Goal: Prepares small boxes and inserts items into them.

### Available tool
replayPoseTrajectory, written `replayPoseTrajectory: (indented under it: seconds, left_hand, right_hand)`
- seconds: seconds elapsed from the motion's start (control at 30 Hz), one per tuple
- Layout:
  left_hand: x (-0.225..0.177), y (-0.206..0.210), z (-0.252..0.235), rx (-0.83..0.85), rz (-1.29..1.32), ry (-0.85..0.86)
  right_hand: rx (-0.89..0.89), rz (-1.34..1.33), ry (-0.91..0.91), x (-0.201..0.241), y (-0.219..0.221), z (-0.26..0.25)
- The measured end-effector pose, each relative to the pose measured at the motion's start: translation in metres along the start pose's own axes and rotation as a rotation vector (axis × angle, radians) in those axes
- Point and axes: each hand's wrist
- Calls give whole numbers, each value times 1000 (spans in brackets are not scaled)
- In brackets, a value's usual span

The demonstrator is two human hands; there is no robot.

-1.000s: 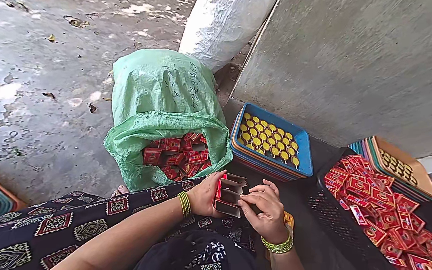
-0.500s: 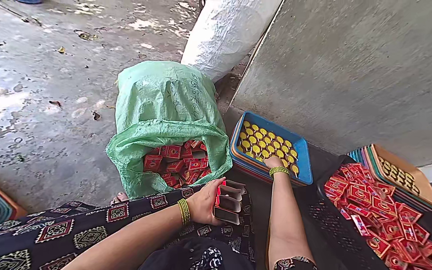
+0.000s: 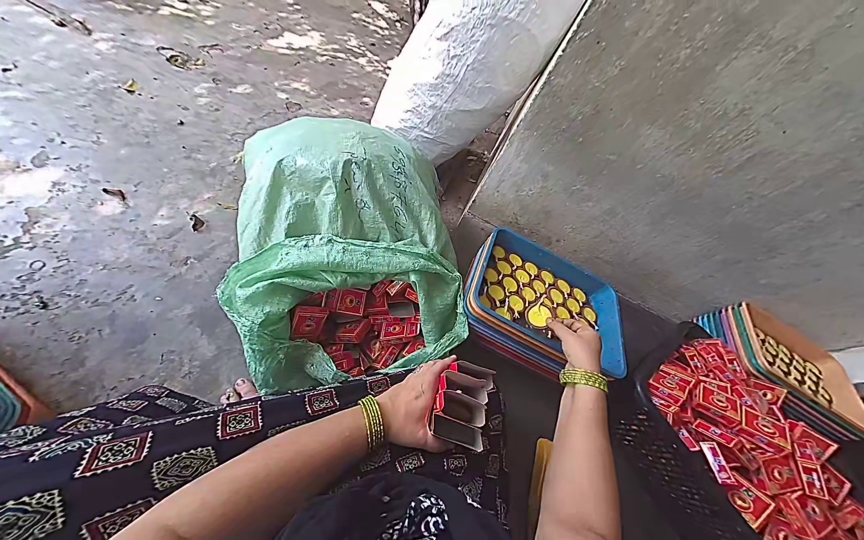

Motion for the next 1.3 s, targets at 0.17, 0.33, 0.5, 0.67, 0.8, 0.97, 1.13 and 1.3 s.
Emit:
replayPoseTrajectory:
  seconds: [0.17,0.33,0.5,0.67,0.8,0.97,1.13,1.3]
  left_hand:
    - [-1,0,0,-16,8,13]
    - [-1,1,2,-32,9,14]
    - [-3,2,4,-46,-12,27]
    - [-3,2,3,-43,-25,30]
    - [-4,3,2,-38,-39,62]
    - [-4,9,4,-78,-113,150]
    - [-12,8,4,-50,-105,116]
    - [-22,18,3,-67,-69,131]
  right_hand:
    - [115,-355,-306,36,-19,84]
    - [319,-281,-909,49,-36,166]
    - [276,11,-1117,49,-31,217]
    - [256,199,-1138,41,-23,225]
    - [255,89,-943,37,-20,214]
    - [579,34,-730,39,-15,197]
    - [696,365,-720,49,-19,198]
    - [706,313,-638,40,-17,193]
Point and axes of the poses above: each hand's wrist, its own z-axis away from the middle knuckle, its own y-axis out of the palm, x = y × z, and after that the axes turned 1 degree about -x, right-handed
